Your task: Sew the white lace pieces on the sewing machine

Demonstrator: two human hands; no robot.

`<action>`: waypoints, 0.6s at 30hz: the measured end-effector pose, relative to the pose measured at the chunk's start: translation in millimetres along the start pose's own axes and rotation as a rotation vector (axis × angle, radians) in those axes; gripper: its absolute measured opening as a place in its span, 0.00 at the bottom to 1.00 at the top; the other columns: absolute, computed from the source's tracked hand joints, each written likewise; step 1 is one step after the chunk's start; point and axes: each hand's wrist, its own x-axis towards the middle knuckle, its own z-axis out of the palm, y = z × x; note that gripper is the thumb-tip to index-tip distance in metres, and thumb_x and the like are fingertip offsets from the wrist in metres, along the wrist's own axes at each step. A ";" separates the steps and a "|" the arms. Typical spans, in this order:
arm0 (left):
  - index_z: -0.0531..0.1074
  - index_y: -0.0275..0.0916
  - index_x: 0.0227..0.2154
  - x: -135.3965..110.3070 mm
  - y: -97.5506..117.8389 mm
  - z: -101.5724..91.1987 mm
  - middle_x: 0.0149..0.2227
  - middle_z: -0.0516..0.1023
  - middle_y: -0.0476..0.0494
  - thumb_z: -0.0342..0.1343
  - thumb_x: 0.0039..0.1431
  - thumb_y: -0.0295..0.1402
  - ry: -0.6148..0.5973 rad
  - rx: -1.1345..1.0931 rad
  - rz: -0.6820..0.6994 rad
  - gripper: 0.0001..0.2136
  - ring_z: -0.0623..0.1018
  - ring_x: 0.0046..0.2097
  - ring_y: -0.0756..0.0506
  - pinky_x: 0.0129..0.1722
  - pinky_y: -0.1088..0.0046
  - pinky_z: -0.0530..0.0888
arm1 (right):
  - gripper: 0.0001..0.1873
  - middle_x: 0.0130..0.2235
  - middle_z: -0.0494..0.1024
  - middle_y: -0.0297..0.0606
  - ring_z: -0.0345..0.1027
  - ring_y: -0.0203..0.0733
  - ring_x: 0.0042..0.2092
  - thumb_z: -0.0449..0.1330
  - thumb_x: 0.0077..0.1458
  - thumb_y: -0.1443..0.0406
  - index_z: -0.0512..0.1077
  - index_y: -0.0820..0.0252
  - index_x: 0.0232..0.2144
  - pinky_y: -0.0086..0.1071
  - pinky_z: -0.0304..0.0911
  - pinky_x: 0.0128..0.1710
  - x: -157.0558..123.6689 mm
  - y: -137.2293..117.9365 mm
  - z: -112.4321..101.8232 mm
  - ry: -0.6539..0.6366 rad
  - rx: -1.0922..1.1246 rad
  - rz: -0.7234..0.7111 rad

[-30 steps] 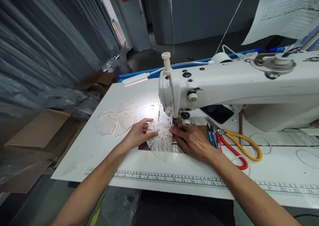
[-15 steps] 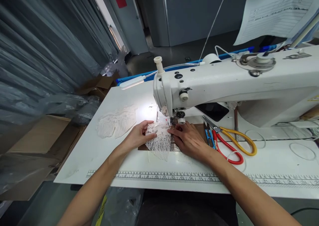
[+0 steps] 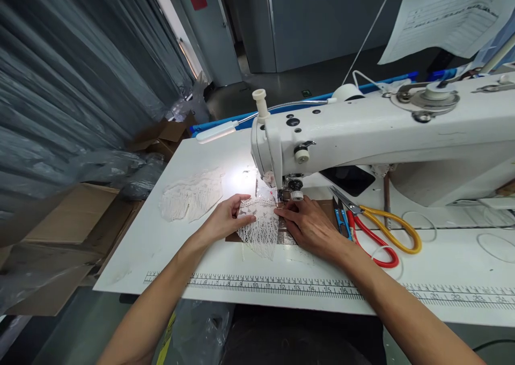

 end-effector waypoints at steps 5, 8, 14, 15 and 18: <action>0.68 0.40 0.55 0.2 0.3 0.7 0.27 0.61 0.54 0.62 0.53 0.45 0.006 0.011 -0.001 0.28 0.64 0.28 0.51 0.27 0.74 0.61 | 0.20 0.44 0.73 0.47 0.67 0.49 0.45 0.50 0.63 0.66 0.72 0.53 0.54 0.47 0.68 0.47 -2.8 -1.8 -6.9 -0.022 0.065 0.007; 0.67 0.40 0.56 -0.6 1.0 0.7 0.27 0.60 0.54 0.61 0.54 0.46 -0.005 0.010 -0.012 0.28 0.64 0.28 0.51 0.27 0.74 0.61 | 0.20 0.46 0.72 0.45 0.67 0.48 0.47 0.51 0.63 0.66 0.72 0.50 0.54 0.46 0.67 0.48 -6.3 -4.5 -15.3 -0.089 0.103 -0.028; 0.67 0.41 0.56 -2.1 0.4 1.8 0.27 0.60 0.54 0.60 0.55 0.46 -0.009 0.016 -0.010 0.27 0.64 0.28 0.50 0.27 0.74 0.61 | 0.20 0.47 0.72 0.44 0.65 0.50 0.50 0.53 0.60 0.66 0.74 0.48 0.52 0.49 0.65 0.50 -8.8 -5.4 -16.7 -0.138 0.038 -0.049; 0.67 0.41 0.56 -2.2 0.2 1.9 0.27 0.61 0.54 0.60 0.55 0.46 -0.008 0.018 -0.010 0.27 0.64 0.28 0.50 0.27 0.75 0.61 | 0.19 0.47 0.72 0.44 0.65 0.50 0.50 0.53 0.60 0.65 0.74 0.48 0.52 0.49 0.66 0.50 -8.8 -4.8 -15.7 -0.142 0.036 -0.048; 0.67 0.42 0.56 -2.3 0.0 2.1 0.27 0.61 0.54 0.59 0.55 0.46 -0.005 0.026 -0.008 0.27 0.64 0.28 0.50 0.27 0.75 0.61 | 0.19 0.47 0.71 0.45 0.65 0.50 0.50 0.54 0.60 0.66 0.75 0.49 0.51 0.50 0.65 0.51 -9.0 -4.0 -13.5 -0.140 0.027 -0.044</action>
